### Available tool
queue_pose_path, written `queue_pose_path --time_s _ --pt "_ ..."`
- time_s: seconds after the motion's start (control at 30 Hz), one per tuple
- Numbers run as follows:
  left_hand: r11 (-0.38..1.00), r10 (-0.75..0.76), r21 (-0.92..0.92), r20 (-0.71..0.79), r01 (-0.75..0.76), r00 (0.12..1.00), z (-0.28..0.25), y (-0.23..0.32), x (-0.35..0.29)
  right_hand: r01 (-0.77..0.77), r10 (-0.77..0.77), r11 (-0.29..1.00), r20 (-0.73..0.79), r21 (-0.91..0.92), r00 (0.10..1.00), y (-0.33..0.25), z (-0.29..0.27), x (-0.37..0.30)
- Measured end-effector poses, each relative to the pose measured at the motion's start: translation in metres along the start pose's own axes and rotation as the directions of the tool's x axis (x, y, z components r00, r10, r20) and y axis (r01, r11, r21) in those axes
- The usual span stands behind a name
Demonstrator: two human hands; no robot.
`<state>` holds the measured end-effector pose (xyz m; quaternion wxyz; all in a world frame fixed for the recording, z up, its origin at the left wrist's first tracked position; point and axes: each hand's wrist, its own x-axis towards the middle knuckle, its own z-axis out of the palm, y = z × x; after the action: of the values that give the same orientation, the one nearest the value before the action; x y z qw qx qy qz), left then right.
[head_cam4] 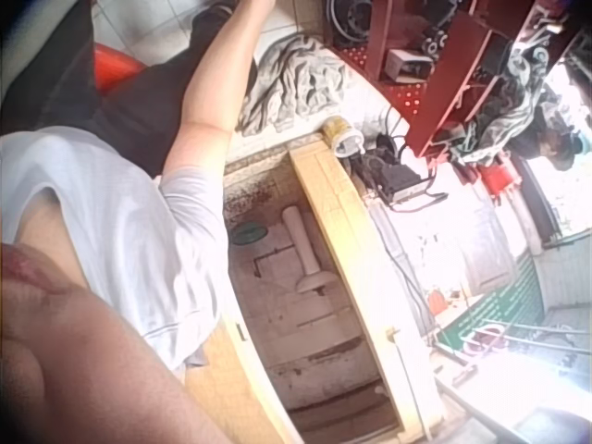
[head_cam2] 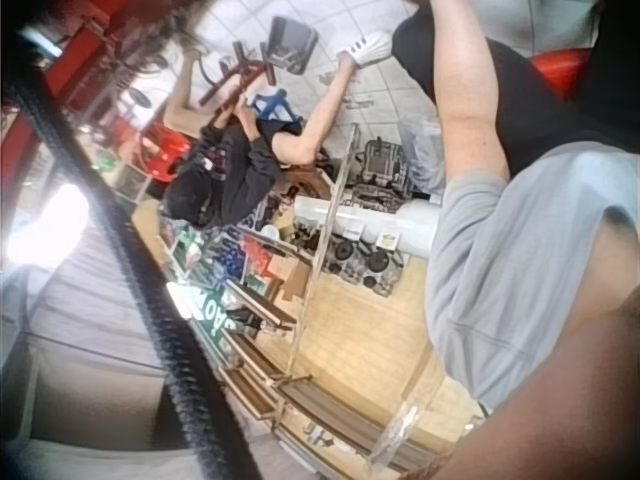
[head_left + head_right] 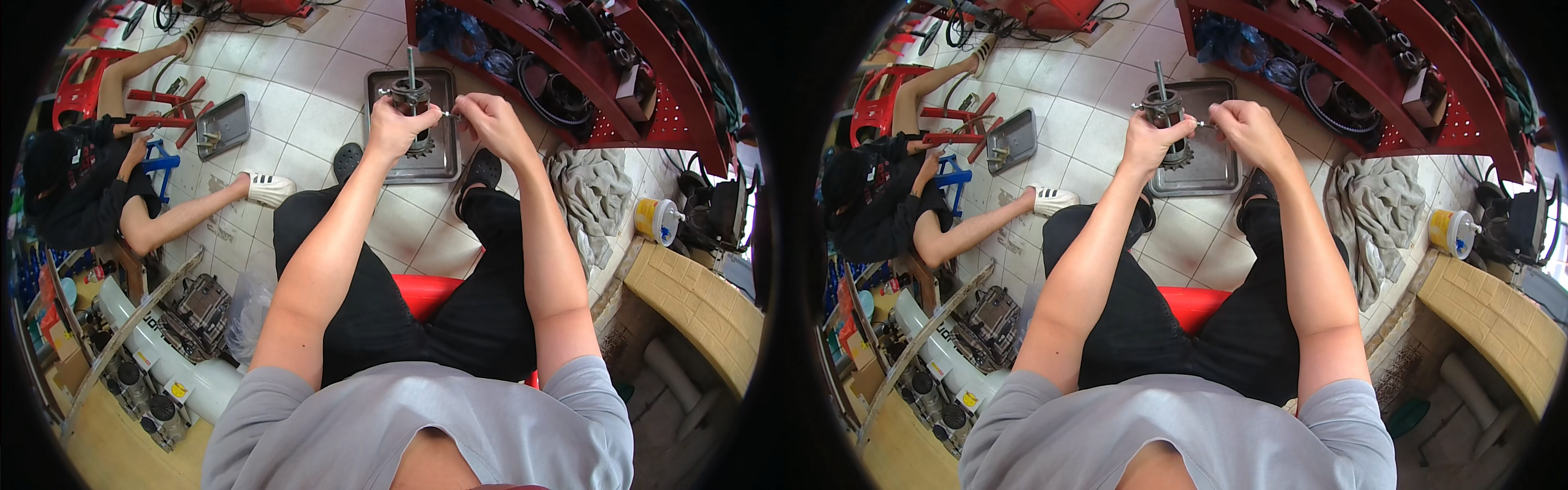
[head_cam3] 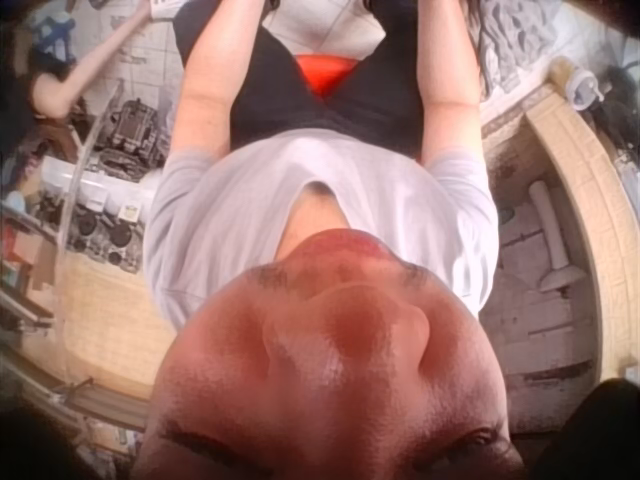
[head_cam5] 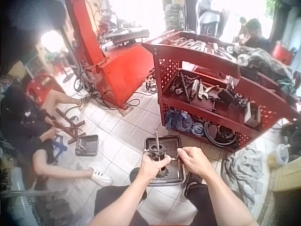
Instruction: The person sits on a low stool in a workshop and assembles a mechanical component, likely a carburetor, by hand. They insert a metal rod into the central body, rotate the assembly to check alignment, and manipulate small internal parts using their fingers. The person repeatedly adjusts the position of the rod and the housing while seated.
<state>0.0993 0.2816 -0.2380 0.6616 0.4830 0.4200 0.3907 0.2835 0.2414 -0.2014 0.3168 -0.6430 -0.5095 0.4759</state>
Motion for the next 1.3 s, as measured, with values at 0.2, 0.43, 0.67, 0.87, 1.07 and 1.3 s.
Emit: queue_pose_path --time_s 0.2,0.43,0.67,0.87,1.07,1.3 --pt "0.988 -0.029 -0.151 -0.026 0.025 0.999 0.001 0.004 -0.001 0.118 -0.116 0.993 0.068 -0.029 0.991 -0.003 0.003 -0.002" --pt "0.981 -0.017 -0.192 0.094 0.035 0.995 0.002 0.010 -0.004 0.152 -0.152 0.988 -0.004 -0.013 0.988 -0.004 0.003 -0.003" --pt "0.979 0.012 -0.204 0.093 0.008 0.996 0.001 0.006 -0.004 0.192 -0.191 0.981 -0.034 0.032 0.981 0.001 -0.003 -0.001" --pt "0.976 -0.038 -0.209 0.127 0.064 0.991 0.001 0.008 -0.006 0.181 -0.169 0.983 -0.238 0.033 0.957 0.003 0.000 0.003" --pt "0.967 0.000 -0.255 0.092 0.024 0.996 0.002 0.007 -0.005 0.214 -0.216 0.975 -0.040 -0.057 0.975 0.000 0.000 -0.001" --pt "0.984 0.023 -0.179 0.082 -0.008 0.996 0.003 0.006 -0.006 0.209 -0.215 0.976 -0.159 -0.052 0.964 0.005 -0.003 0.002"
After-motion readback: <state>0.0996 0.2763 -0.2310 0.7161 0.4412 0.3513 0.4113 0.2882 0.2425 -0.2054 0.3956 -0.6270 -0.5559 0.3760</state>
